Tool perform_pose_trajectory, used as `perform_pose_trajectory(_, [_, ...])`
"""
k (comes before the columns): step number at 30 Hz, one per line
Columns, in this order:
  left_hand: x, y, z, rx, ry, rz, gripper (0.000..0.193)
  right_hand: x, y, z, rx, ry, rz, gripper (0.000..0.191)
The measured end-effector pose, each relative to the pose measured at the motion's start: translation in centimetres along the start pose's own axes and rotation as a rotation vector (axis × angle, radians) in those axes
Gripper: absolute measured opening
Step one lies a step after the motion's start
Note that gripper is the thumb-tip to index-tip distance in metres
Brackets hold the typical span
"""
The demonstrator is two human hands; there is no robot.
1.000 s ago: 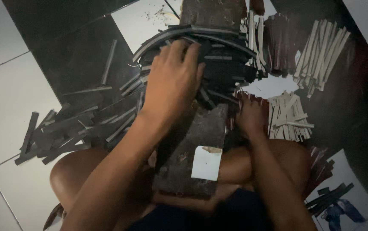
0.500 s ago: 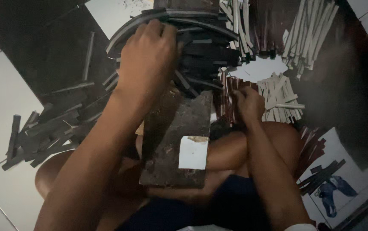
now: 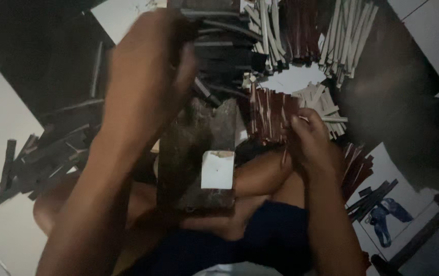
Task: The person sits on the floor and repeatedly splits reddish-brown leather strips lengthwise using a fixed blade on a wooden block. They pick up strips, position them against the blade, pull them through to split, and place the resulting pieces into a pile.
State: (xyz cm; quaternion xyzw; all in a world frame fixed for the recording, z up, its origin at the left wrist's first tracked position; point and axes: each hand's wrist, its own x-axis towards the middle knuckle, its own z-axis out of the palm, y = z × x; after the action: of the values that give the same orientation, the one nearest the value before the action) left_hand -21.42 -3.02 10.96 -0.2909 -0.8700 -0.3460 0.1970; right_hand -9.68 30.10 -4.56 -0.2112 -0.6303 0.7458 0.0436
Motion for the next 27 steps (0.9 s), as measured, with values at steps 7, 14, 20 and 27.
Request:
perform_pose_trajectory(7, [-11.3, 5.0, -1.7, -0.539, -0.044, -0.588, 0.037, -6.1, -1.9, 1.0, -0.43, 0.013, -0.113, 0.025])
perform_pose_trajectory(14, [-19.3, 3.0, 0.4, -0.113, 0.09, -0.438, 0.037, -11.2, -5.0, 8.7, -0.635, -0.318, -0.091, 0.018])
perform_pose_trajectory(20, [-20.8, 1.5, 0.0, -0.282, 0.135, -0.61, 0.044, -13.2, -3.9, 17.5, -0.667, -0.567, -0.008, 0.016])
perform_pose_trajectory(27, [-22.3, -2.9, -1.1, -0.731, 0.114, -0.831, 0.026, -10.4, -2.6, 22.6, -0.707, -0.59, 0.054, 0.017])
